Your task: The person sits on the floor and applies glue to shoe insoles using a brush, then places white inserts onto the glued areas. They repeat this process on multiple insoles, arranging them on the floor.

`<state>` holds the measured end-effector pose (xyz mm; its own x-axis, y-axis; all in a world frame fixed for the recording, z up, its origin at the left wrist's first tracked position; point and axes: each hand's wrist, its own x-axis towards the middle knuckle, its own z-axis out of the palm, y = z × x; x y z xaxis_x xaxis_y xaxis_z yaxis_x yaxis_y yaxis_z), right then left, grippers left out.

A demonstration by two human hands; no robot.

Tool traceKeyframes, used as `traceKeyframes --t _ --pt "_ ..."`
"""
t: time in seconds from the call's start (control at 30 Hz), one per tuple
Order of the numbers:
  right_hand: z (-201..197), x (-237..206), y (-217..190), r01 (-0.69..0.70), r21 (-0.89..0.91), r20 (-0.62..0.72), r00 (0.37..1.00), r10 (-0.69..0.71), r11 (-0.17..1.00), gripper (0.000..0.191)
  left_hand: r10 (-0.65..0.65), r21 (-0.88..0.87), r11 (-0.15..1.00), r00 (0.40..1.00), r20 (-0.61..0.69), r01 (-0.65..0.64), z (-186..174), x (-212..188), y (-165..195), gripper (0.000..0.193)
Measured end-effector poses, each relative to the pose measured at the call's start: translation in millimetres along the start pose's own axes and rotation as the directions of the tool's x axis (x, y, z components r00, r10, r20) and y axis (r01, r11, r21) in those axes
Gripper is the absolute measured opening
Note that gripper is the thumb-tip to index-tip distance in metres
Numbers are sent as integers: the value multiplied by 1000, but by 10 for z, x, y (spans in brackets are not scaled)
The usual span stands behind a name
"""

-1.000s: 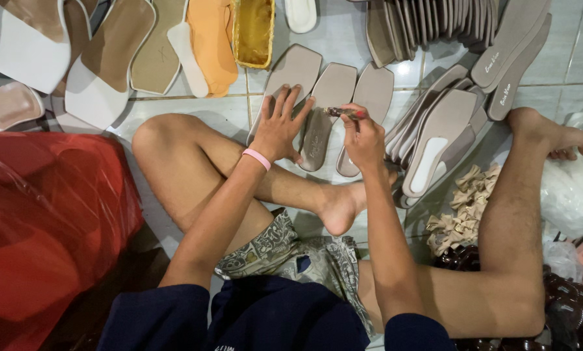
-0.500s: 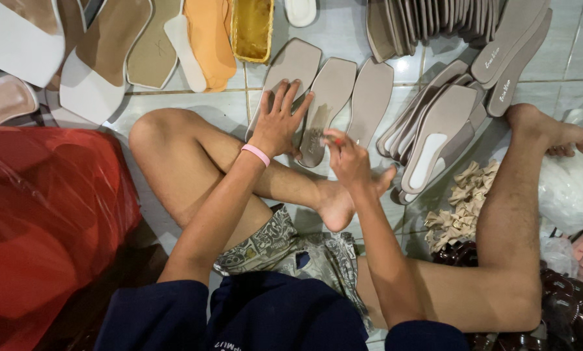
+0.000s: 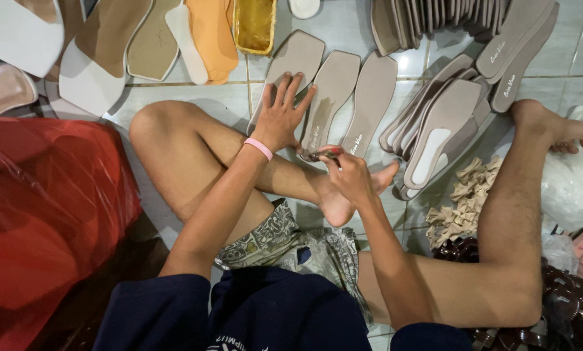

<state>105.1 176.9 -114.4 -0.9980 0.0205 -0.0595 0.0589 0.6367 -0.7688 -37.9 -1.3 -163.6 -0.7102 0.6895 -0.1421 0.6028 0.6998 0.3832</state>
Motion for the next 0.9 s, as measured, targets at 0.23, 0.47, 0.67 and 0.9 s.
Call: traceKeyframes --t 0.23,0.47,0.67,0.9 --pt "-15 331 72 -52 -51 -15 999 51 997 17 -4 -16 1000 999 51 5 -48 -4 4 151" --pt "24 396 179 78 -94 -166 982 -93 993 23 2 -13 1000 998 66 -1 -90 8 8 153" --pt "86 16 270 229 -226 -55 967 -247 947 38 5 -8 1000 999 32 -5 -40 -3 -1 153" --pt "73 -284 275 74 -112 -5 997 -75 991 27 5 6 1000 999 49 -5 -16 2 -7 152"
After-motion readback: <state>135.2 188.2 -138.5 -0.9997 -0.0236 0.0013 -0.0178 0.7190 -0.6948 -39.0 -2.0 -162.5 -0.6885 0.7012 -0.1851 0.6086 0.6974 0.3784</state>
